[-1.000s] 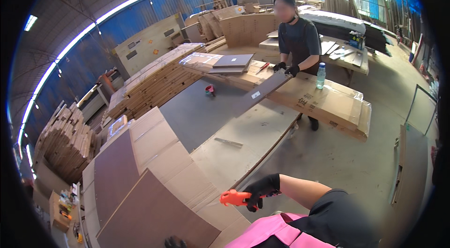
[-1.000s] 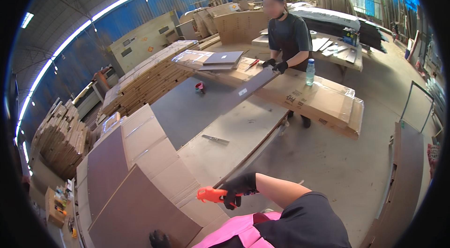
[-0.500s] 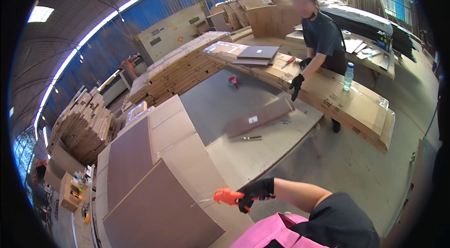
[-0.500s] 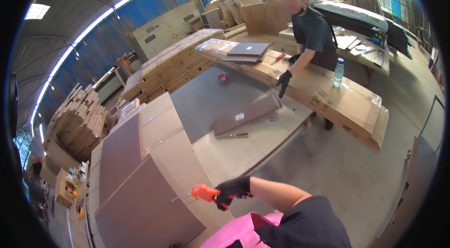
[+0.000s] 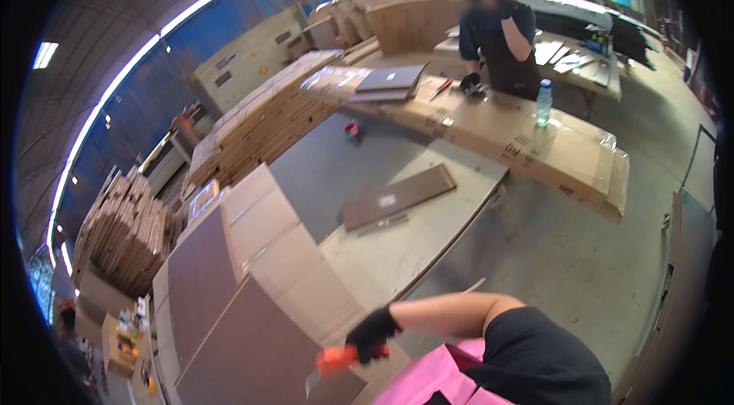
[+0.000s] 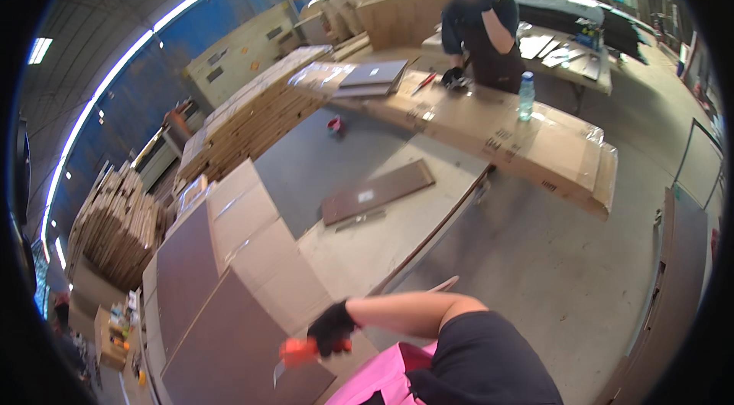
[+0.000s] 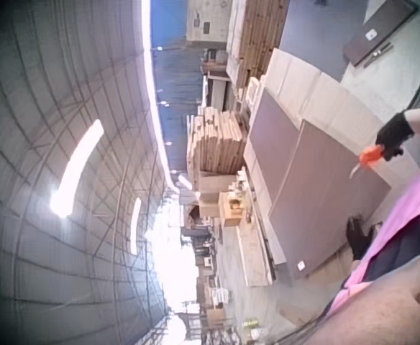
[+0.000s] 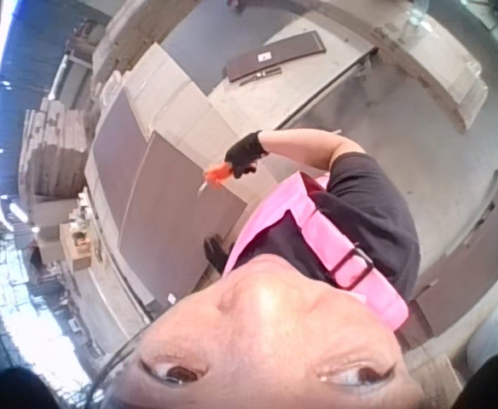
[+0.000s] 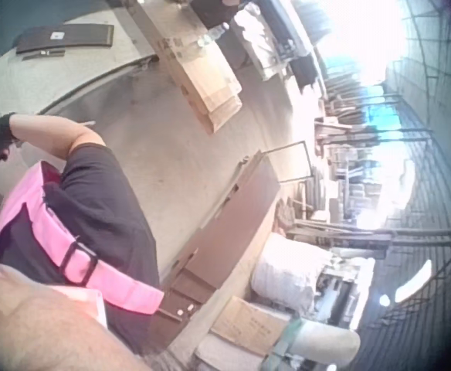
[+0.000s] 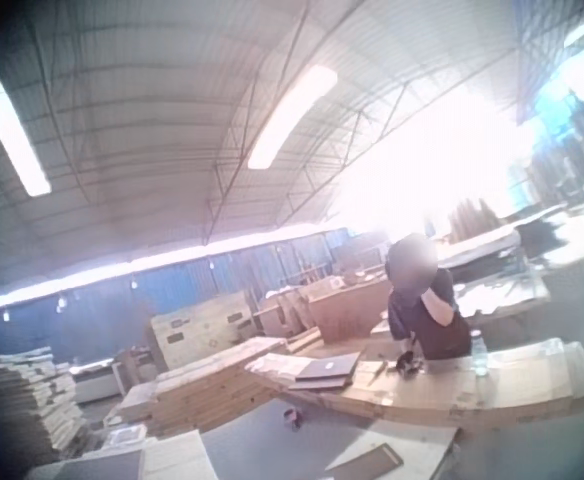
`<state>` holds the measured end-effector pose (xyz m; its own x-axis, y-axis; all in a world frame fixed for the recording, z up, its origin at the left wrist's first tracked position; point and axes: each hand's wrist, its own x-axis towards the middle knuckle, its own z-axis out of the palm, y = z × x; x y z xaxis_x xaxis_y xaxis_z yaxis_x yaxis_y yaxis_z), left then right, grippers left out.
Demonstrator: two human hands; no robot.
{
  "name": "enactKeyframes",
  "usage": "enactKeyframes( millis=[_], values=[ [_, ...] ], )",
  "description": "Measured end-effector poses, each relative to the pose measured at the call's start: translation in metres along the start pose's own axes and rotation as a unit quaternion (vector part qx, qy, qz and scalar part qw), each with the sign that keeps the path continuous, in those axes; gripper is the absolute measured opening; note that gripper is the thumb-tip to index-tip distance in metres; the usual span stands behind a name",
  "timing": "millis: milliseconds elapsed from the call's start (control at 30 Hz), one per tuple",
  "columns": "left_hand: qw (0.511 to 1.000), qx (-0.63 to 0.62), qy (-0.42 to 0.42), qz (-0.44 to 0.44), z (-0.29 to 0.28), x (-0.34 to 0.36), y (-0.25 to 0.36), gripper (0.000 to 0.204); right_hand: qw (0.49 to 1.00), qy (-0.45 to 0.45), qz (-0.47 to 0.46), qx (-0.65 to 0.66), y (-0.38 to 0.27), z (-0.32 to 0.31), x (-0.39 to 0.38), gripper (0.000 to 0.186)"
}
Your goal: The person applies edge banding to rectangular wood panels using a hot air gun and a utility knife. They heat the panel edges, press the banding strip into place, and trim excess material. The person handles multiple panels sequentially, moving them between work surfaces and stacking finished pieces.
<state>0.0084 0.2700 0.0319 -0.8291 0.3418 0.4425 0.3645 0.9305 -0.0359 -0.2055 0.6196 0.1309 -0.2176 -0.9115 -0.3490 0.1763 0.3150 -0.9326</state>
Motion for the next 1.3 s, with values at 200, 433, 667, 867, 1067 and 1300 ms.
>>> enactKeyframes(
  millis=[200, 433, 667, 867, 1067, 1300],
  values=[
    [0.956, 0.215, -0.187, 0.066, -0.003, -0.003, -0.027, 0.071, 0.991, 0.090, -0.075, 0.070, -0.002, 0.010, -0.001, 0.023],
    [0.997, -0.013, -0.046, -0.068, 0.053, 0.043, -0.039, 0.051, 0.980, 0.171, -0.098, 0.019, -0.010, 0.006, 0.022, 0.022],
    [0.990, -0.113, 0.006, -0.079, 0.076, 0.087, -0.044, 0.048, 0.961, 0.274, -0.012, -0.034, -0.047, -0.035, 0.059, 0.015],
    [0.974, -0.060, 0.044, -0.215, 0.021, -0.021, -0.095, 0.056, 0.984, 0.169, 0.016, -0.048, -0.070, 0.006, 0.157, 0.014],
    [0.896, 0.145, -0.011, -0.420, -0.057, -0.158, -0.191, 0.069, 0.979, 0.200, -0.005, -0.047, -0.143, 0.047, 0.281, 0.020],
    [0.811, 0.295, -0.157, -0.480, -0.078, -0.220, -0.247, 0.070, 0.957, -0.109, 0.090, -0.254, -0.171, 0.079, 0.322, 0.021]
  ],
)
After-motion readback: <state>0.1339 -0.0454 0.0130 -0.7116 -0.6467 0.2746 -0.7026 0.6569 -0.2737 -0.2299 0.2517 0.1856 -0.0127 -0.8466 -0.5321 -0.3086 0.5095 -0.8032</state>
